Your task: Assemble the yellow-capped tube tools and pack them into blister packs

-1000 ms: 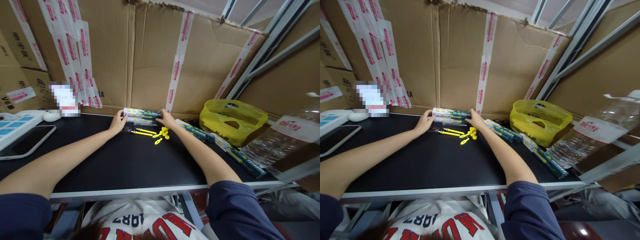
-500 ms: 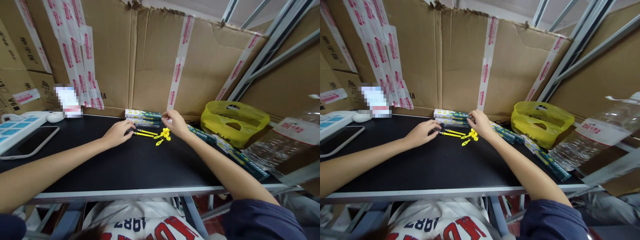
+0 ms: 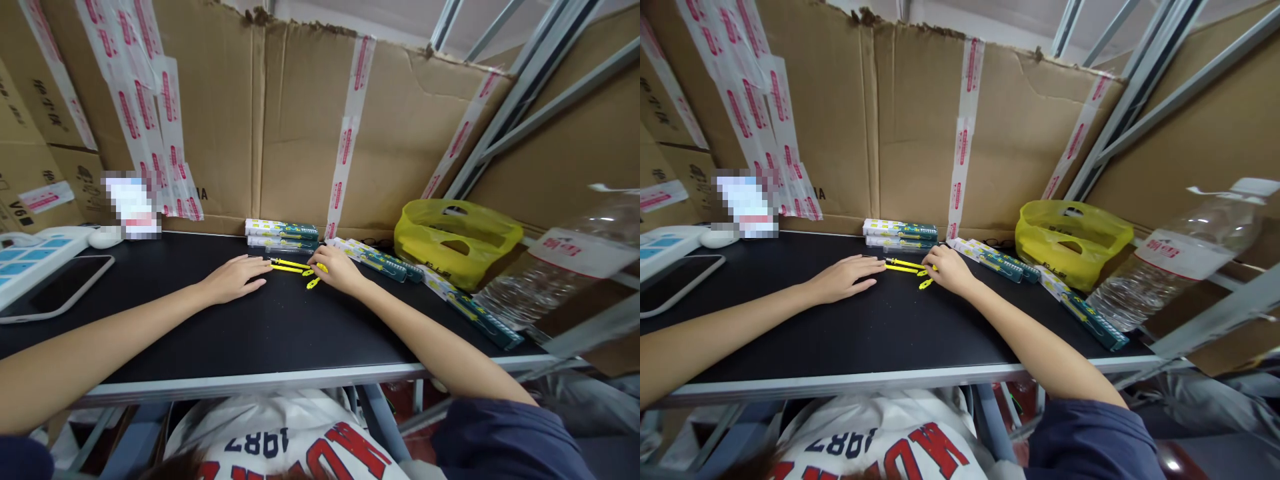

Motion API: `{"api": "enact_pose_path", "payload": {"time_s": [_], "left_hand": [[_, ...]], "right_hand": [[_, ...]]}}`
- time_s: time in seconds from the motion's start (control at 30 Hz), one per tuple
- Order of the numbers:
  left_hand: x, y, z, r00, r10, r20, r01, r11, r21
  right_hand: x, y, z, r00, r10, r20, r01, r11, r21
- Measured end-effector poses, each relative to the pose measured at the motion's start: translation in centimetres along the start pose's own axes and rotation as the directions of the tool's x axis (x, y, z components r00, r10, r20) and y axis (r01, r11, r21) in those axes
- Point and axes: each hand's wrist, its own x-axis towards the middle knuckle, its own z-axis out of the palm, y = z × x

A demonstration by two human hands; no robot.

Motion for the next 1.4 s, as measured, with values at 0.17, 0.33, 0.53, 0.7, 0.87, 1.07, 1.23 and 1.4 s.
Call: {"api": "enact_pose_path", "payload": {"time_s": [0.17,0.33,0.53,0.7,0.87,1.07,1.23,1.4], "left_hand": [[0.1,0.1,-0.3,0.999,0.038,-0.023,-0.038,0.999,0.004],[0.0,0.7,-0.9,0.996,0.039,-0.078,-0.039,0.999,0.002],[-0.1,0.1,-0.1,0.997,-0.005,-0.072,0.004,1.0,-0.012],[-0.1,-0.2,0.2,0.999,-0.045,-0.03,0.045,0.999,0.01],[-0.1,0.0,-0.1,0.998,-0.009,-0.061,0.009,1.0,0.005],[-0.1,0.1,-0.2,0.999,-0.008,-0.034,0.007,1.0,-0.02],[-0.1,0.2,-0.5,0.993,-0.066,0.097,0.071,0.996,-0.048],[-0.2,0.3,-0.6,0.994,-0.071,0.087,0.074,0.997,-0.029]], "right_hand": [[0.0,-0.8,-0.3,1.0,-0.015,0.018,0.015,1.0,-0.008],[-0.1,-1.0,0.0,0.999,-0.018,0.037,0.018,1.0,0.008],[-0.1,-1.4,0.0,0.998,-0.021,0.054,0.02,1.0,0.02],[-0.1,-1.5,0.0,0.998,-0.012,0.069,0.011,1.0,0.016],[-0.2,-1.7,0.1,0.998,-0.023,0.062,0.022,1.0,0.012],[-0.2,-2.1,0.1,0.997,-0.022,0.068,0.022,1.0,-0.006],[-0.2,-2.1,0.3,0.996,-0.025,0.083,0.027,0.999,-0.02],[-0.1,-2.2,0.5,0.996,-0.024,0.085,0.027,0.999,-0.032]]}}
